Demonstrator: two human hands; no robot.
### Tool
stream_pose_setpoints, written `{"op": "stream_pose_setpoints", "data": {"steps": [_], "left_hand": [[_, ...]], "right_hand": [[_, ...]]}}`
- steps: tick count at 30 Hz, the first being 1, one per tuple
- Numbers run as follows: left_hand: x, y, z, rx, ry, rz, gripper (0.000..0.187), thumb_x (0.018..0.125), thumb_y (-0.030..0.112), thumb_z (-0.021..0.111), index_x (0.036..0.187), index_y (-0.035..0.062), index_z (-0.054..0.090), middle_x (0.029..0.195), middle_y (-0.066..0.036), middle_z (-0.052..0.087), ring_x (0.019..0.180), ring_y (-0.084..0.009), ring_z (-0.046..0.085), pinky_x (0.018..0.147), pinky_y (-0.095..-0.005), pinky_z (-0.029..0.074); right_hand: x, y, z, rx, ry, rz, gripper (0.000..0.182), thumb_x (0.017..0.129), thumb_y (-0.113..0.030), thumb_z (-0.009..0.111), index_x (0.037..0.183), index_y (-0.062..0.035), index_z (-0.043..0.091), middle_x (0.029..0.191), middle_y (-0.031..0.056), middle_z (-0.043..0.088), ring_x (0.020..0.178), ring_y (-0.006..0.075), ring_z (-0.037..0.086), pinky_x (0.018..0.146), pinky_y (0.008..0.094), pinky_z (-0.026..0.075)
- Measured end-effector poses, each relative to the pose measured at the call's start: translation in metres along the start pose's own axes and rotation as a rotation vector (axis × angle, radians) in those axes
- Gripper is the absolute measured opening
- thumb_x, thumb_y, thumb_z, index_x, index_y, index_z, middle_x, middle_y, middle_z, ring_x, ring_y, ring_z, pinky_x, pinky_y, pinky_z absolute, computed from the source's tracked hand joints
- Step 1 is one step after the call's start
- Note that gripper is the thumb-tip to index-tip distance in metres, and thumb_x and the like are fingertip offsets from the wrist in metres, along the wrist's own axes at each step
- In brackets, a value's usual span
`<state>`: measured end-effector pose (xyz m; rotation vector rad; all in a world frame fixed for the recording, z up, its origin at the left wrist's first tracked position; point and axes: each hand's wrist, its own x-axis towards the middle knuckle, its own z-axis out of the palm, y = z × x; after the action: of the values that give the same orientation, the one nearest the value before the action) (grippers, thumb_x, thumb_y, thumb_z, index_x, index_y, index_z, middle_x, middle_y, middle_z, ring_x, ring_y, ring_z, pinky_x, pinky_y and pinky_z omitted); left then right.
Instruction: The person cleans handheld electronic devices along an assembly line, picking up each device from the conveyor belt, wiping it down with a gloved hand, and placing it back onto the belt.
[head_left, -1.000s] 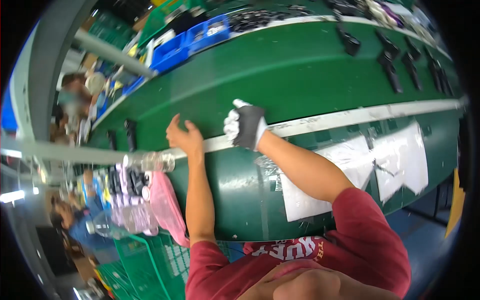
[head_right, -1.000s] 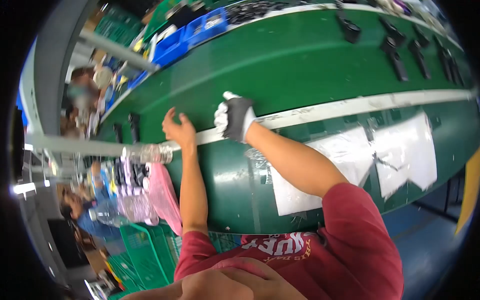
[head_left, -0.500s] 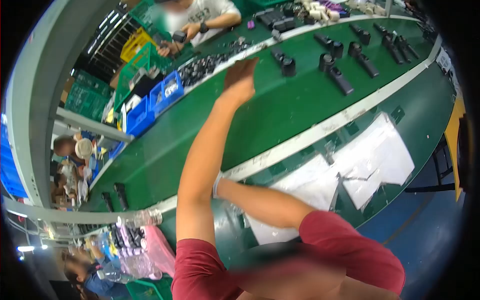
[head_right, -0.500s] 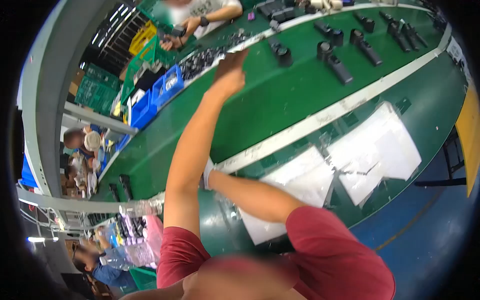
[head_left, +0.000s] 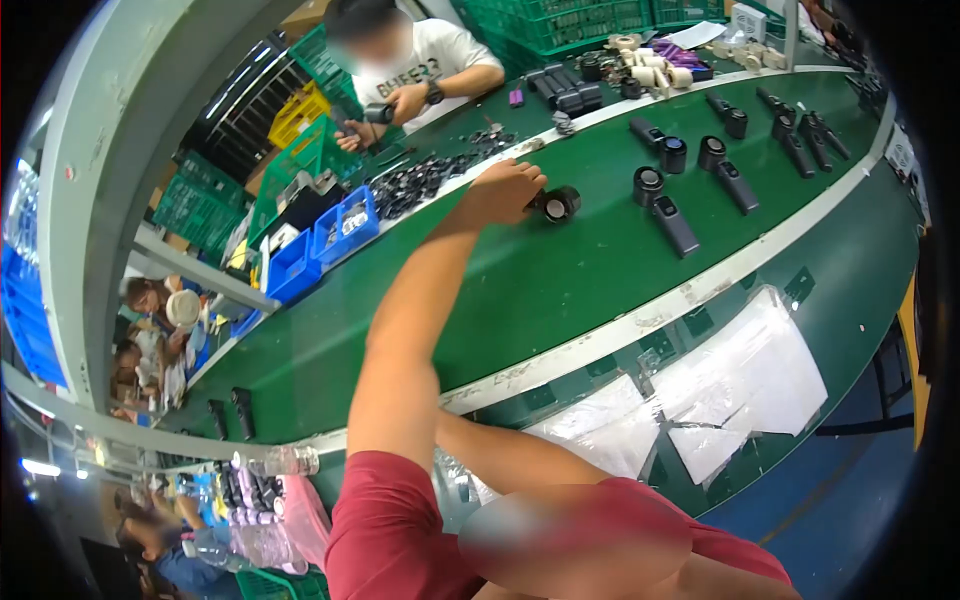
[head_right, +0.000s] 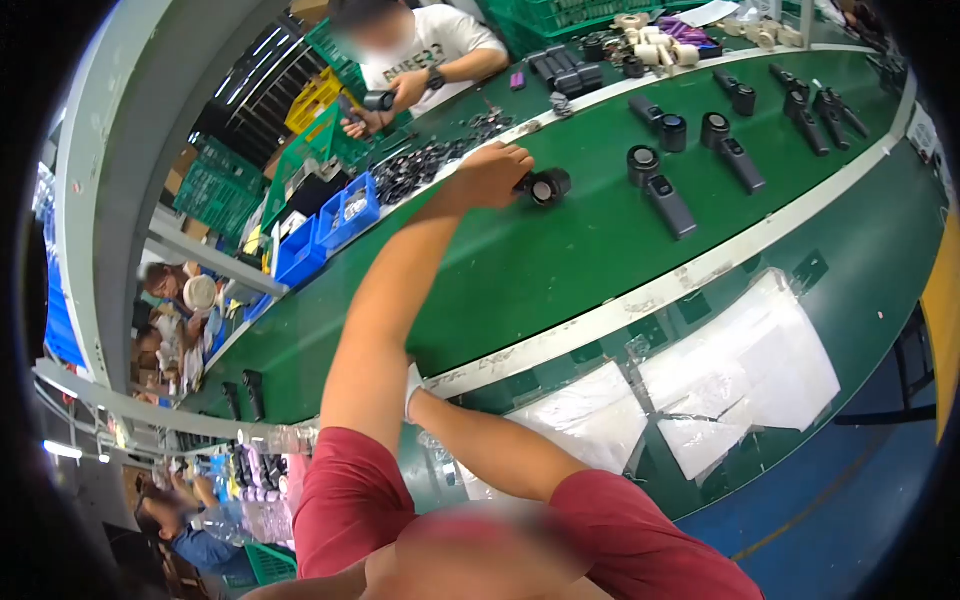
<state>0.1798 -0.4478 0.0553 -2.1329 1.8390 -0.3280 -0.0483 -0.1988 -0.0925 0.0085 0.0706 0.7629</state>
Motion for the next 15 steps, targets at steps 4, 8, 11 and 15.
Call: {"op": "stream_pose_setpoints", "data": {"steps": [4, 8, 11, 15], "left_hand": [[-0.1, 0.031, -0.038, -0.271, 0.011, -0.35, 0.045, 0.075, 0.022, 0.073, 0.114, 0.004, 0.057, 0.097, -0.019, 0.069, 0.088, -0.0402, 0.068, 0.074, -0.0485, 0.055], [-0.212, 0.092, -0.071, -0.559, 0.412, -0.933, 0.06, 0.086, 0.018, 0.075, 0.136, 0.008, 0.043, 0.083, -0.018, 0.066, 0.068, -0.0339, 0.069, 0.061, -0.0422, 0.056], [-0.3, 0.134, -0.075, -1.058, 0.594, -1.18, 0.077, 0.089, 0.01, 0.073, 0.149, 0.0025, 0.026, 0.072, -0.01, 0.061, 0.057, -0.022, 0.064, 0.044, -0.0324, 0.048], [-0.385, 0.211, -0.081, -1.328, 0.797, -1.377, 0.095, 0.089, 0.003, 0.071, 0.161, 0.0141, 0.01, 0.076, -0.004, 0.056, 0.044, -0.0108, 0.049, 0.036, -0.0262, 0.039]], "right_hand": [[0.0, -0.014, 0.016, 0.236, -0.075, 0.116, 0.056, 0.097, -0.054, 0.049, 0.054, -0.0201, 0.048, 0.048, -0.0001, 0.045, 0.04, 0.0189, 0.046, 0.041, 0.0375, 0.037], [-0.009, -0.022, 0.025, 0.173, -0.084, 0.116, 0.055, 0.096, -0.056, 0.05, 0.053, -0.0211, 0.048, 0.05, -0.0037, 0.045, 0.041, 0.0167, 0.042, 0.042, 0.0329, 0.033], [-0.009, -0.029, 0.026, 0.214, -0.178, 0.135, 0.05, 0.093, -0.055, 0.051, 0.055, -0.0248, 0.043, 0.049, -0.0077, 0.041, 0.041, 0.0153, 0.04, 0.043, 0.0318, 0.031], [-0.012, -0.036, 0.044, 0.089, 0.073, 0.071, 0.05, 0.092, -0.053, 0.055, 0.053, -0.0254, 0.039, 0.048, -0.0039, 0.04, 0.039, 0.0165, 0.043, 0.04, 0.0318, 0.034]]}}
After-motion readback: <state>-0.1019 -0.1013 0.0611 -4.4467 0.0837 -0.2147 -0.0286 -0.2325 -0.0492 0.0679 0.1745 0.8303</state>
